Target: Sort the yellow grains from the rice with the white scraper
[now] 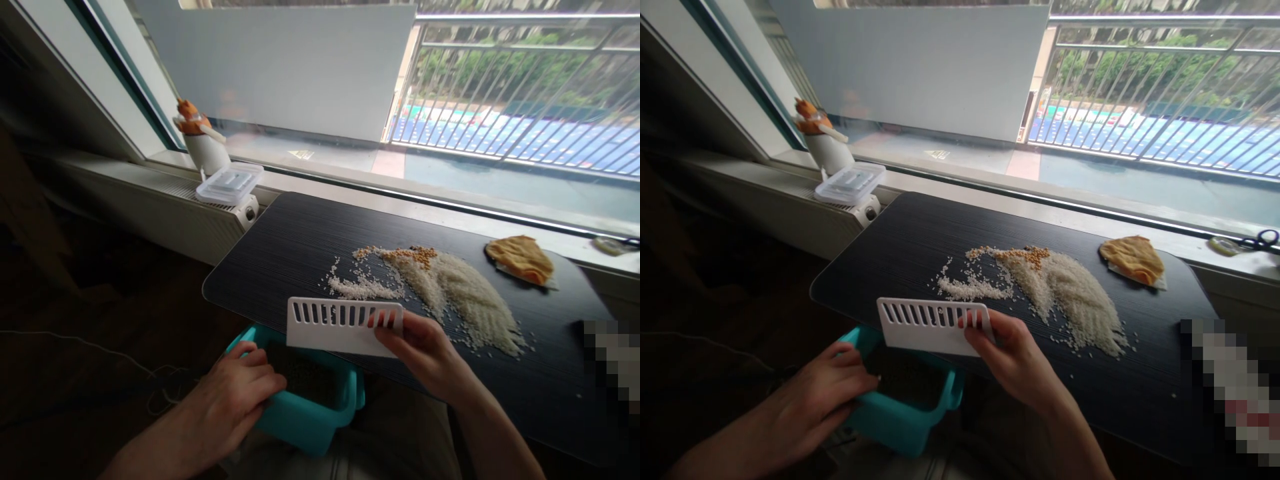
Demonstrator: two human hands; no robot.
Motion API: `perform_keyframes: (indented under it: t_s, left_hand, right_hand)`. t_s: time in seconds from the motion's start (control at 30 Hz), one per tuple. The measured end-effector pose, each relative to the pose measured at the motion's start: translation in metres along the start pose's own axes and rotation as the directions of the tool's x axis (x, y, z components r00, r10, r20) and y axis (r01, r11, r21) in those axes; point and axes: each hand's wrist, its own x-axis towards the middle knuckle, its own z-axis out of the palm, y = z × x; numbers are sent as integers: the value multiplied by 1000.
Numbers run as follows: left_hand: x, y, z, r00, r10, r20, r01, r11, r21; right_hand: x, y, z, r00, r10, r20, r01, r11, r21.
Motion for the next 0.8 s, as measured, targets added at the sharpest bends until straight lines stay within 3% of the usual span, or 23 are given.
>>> perform_keyframes:
  t_s: [0.07, 0.17, 0.3, 0.37, 0.53, 0.8]
  left_hand:
    - [2, 2, 1, 1000, 2, 19, -2, 1000, 7]
    - [7, 6, 2, 997, -2, 73, -3, 998, 57]
    - [9, 9, 4, 995, 34, 90, -44, 993, 110]
    - [10, 8, 4, 996, 79, 48, -84, 989, 118]
    - [15, 8, 4, 983, 144, 110, -156, 982, 110]
    - [27, 16, 9, 971, 203, 126, -219, 967, 131]
  right_hand:
    - [-10, 5, 16, 989, -64, -131, 63, 998, -11]
    - [-12, 16, 44, 960, -180, -213, 163, 982, -94]
    - [-5, 30, 59, 913, -166, -372, 129, 984, -123]
    - [-3, 34, 53, 876, -141, -461, 97, 988, -117]
    - [-11, 41, 22, 746, -94, -660, 38, 994, -98]
    - [-37, 54, -33, 539, -120, -834, -99, 974, -204]
